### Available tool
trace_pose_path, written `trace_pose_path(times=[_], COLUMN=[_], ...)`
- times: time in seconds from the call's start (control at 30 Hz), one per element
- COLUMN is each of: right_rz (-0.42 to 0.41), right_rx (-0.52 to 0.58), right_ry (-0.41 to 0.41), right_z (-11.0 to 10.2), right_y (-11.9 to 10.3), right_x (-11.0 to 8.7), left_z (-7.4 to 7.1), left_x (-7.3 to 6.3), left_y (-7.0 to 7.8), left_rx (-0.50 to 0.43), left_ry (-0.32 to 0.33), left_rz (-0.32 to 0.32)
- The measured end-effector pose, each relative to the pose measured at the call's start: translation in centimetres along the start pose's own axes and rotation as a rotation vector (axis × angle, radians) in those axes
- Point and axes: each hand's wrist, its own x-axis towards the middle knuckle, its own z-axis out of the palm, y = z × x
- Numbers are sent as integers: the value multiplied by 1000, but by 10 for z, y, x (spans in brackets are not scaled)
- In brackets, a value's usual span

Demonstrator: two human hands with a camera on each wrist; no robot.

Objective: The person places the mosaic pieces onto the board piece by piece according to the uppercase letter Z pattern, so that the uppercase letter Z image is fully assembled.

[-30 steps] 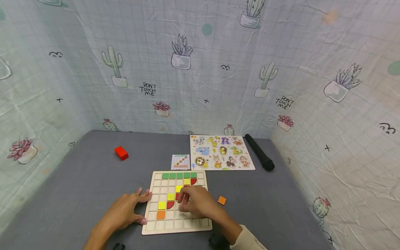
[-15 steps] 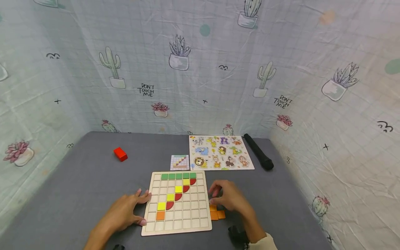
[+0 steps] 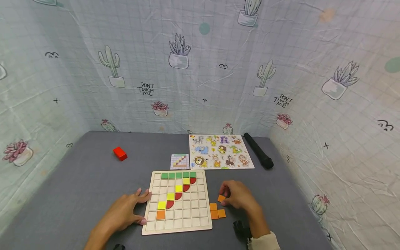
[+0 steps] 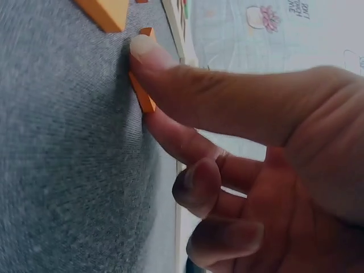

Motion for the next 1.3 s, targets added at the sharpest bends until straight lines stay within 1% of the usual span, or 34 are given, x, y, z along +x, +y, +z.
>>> trace_pose_path(times=[0.1, 0.17, 0.43, 0.73, 0.87, 0.97, 1.1, 1.17, 1.23, 1.3], right_rz=[46, 49, -37, -87, -92, -110, -177, -211, -242, -258], right_rx=[-14, -17, 8, 60, 86, 133, 209, 244, 279, 287], right_ry=[23, 35, 40, 70, 91, 94, 85, 66, 27, -15], right_z=[2, 3, 8, 11, 13, 16, 24, 29, 34, 39], right_y=[-1, -1, 1, 0, -5, -12, -28, -39, -52, -63], right_x=[0, 0, 3, 5, 7, 7, 8, 7, 6, 6], left_z=[-1, -1, 1, 3, 1, 0, -1, -1, 0, 1], left_x=[0, 0, -1, -2, 0, 1, 2, 2, 1, 1], left_y=[0, 0, -2, -2, -1, -1, 0, 0, 0, 1], left_rx=[3, 3, 3, 0, -4, -5, -2, 0, 3, 2], left_ry=[-4, -7, -5, -8, -12, -15, -12, -11, -9, -8], left_rz=[7, 5, -1, -9, -15, -14, -5, -7, -5, -9])
